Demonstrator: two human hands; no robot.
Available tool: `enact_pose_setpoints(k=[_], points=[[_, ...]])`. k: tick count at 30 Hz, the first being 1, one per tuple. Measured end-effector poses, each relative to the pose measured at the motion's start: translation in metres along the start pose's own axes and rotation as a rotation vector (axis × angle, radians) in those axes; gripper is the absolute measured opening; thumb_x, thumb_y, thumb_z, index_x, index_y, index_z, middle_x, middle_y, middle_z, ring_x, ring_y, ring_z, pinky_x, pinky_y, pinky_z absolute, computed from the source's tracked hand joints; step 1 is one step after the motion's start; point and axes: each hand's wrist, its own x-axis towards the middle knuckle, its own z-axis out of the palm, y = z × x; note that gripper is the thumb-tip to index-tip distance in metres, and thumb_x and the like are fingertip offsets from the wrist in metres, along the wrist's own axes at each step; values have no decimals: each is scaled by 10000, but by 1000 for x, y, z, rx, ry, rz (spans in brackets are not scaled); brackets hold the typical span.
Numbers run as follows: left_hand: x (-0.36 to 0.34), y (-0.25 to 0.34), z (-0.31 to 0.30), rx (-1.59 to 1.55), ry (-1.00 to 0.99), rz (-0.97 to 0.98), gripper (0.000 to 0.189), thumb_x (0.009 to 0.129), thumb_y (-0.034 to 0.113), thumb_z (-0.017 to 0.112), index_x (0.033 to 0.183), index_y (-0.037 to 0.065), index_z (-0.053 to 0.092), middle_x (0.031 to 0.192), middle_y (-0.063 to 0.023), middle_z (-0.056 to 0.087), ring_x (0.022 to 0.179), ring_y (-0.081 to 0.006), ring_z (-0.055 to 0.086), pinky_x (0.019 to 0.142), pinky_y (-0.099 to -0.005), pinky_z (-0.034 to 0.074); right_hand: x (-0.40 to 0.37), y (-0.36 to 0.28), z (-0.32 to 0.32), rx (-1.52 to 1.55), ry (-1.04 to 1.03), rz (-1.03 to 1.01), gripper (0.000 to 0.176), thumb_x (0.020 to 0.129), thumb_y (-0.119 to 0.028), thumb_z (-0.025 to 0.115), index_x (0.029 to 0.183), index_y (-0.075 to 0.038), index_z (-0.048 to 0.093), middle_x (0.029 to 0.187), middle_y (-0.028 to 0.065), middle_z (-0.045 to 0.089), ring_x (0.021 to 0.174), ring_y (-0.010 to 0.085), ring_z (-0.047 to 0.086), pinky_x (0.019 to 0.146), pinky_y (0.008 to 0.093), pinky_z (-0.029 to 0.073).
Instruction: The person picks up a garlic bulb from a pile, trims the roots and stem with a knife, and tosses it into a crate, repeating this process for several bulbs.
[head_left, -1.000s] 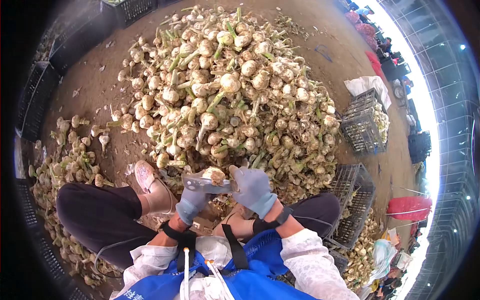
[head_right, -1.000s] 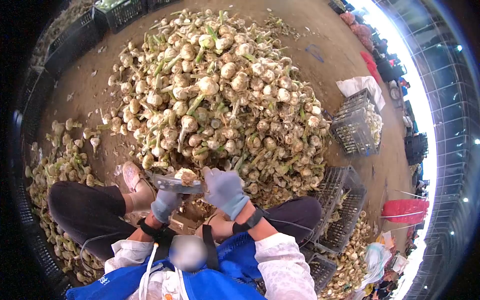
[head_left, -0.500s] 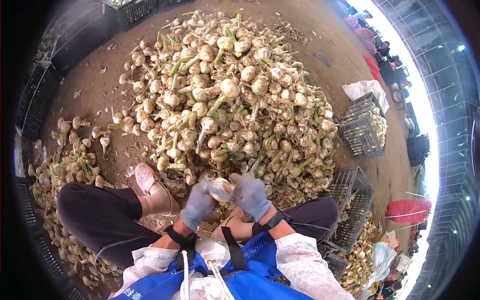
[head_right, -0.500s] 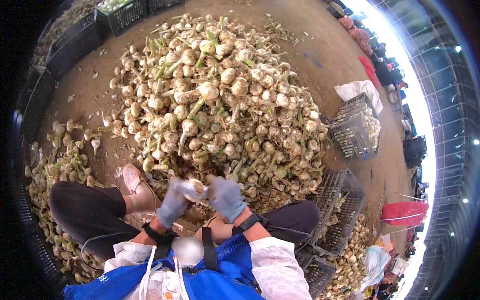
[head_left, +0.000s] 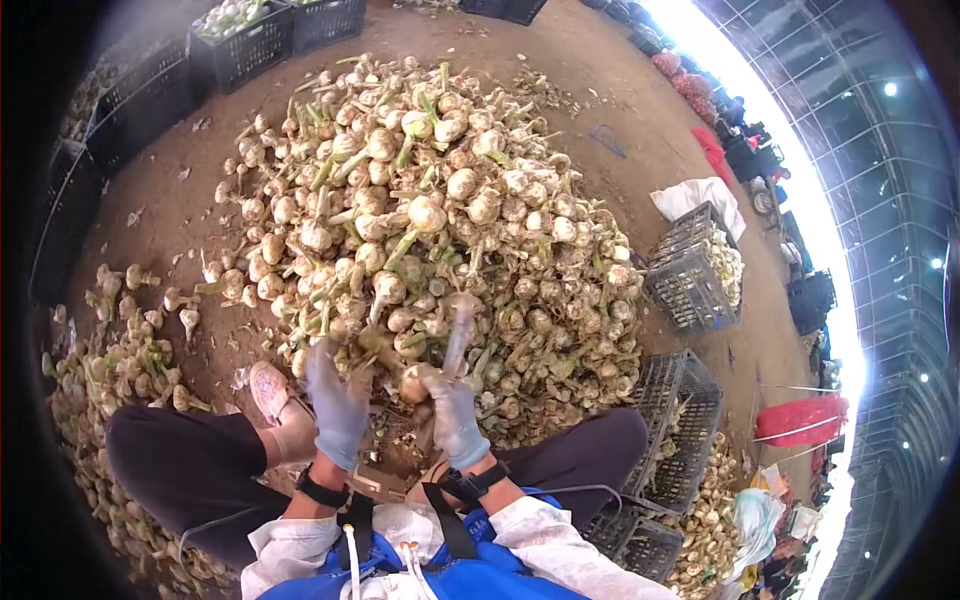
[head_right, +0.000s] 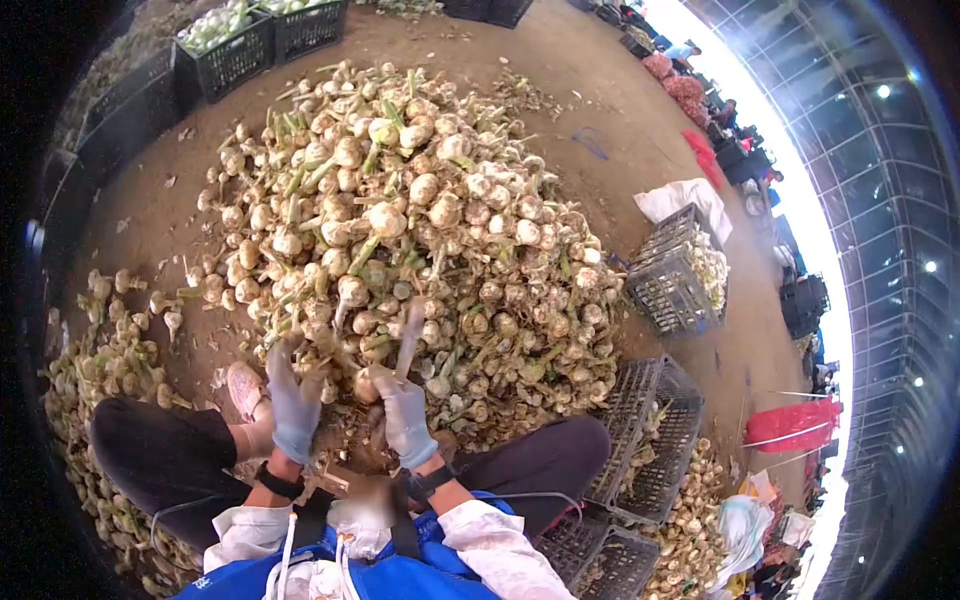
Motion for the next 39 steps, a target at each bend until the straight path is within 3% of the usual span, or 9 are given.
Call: enact_pose_setpoints(k=[2,8,11,18,20,24,26,34,39], points=[[-20,-14,13,-1216,-217,-1091,191,814,49,582,1001,16,577,866,-25,599,761,-126,554,711,-266,447,1,10,4,154,62,60,393,820,-287,670,1048,27,608,677,-11,588,625,65,522,530,223,417],[-26,-13,21,-1182,-206,-990,250,764,-27,457,958,-3,614,806,-74,644,656,-126,585,593,-254,485,-15,-47,-24,-1146,24,-606,344,771,-241,651,1074,-85,604,808,130,651,683,265,632,604,347,491],[-34,-26,37,-484,-515,-343,222,755,33,518,949,31,626,791,-129,637,642,-196,606,607,-315,491,-27,-86,1,-1333,-52,-617,300,743,-204,626,1025,-99,615,858,134,639,720,335,612,643,387,501],[-3,-29,30,-377,59,37,149,771,151,594,891,68,618,740,-82,607,691,-263,599,628,-334,499,44,-55,-80,-1837,-225,124,290,784,-300,556,977,-105,649,886,212,624,859,364,595,760,428,481],[-13,-76,17,-1337,25,-754,263,924,225,428,1087,59,549,869,-26,573,769,-133,569,629,-262,499,75,-34,-118,-1598,205,-133,330,786,-320,570,973,-61,653,925,200,639,847,344,620,774,393,486],[45,-115,-140,-1374,697,-403,453,902,305,488,1278,71,397,1134,-62,534,975,-144,539,681,-276,475,92,-106,-57,-934,476,-545,371,755,-316,623,962,-11,655,920,162,670,824,278,643,760,325,487],[69,-46,-211,-2143,464,-68,492,874,303,549,1284,84,390,1085,-55,530,910,-155,524,661,-259,453,123,-126,-43,-1046,657,-576,338,755,-268,628,975,-13,652,915,172,666,831,267,642,754,310,485],[61,-24,-99,-1435,150,-834,229,926,290,480,1029,108,572,821,14,572,686,-104,519,534,-223,398,219,-174,-23,-1018,609,-873,501,732,-241,688,1146,4,549,989,208,628,913,343,610,814,359,469],[20,-41,-26,-1478,-76,-1122,295,921,317,479,1013,50,564,862,-68,618,725,-194,586,598,-290,459,199,-173,-11,-1343,555,-488,648,725,-223,654,1286,-41,385,1225,216,463,1003,389,556,820,424,477]])
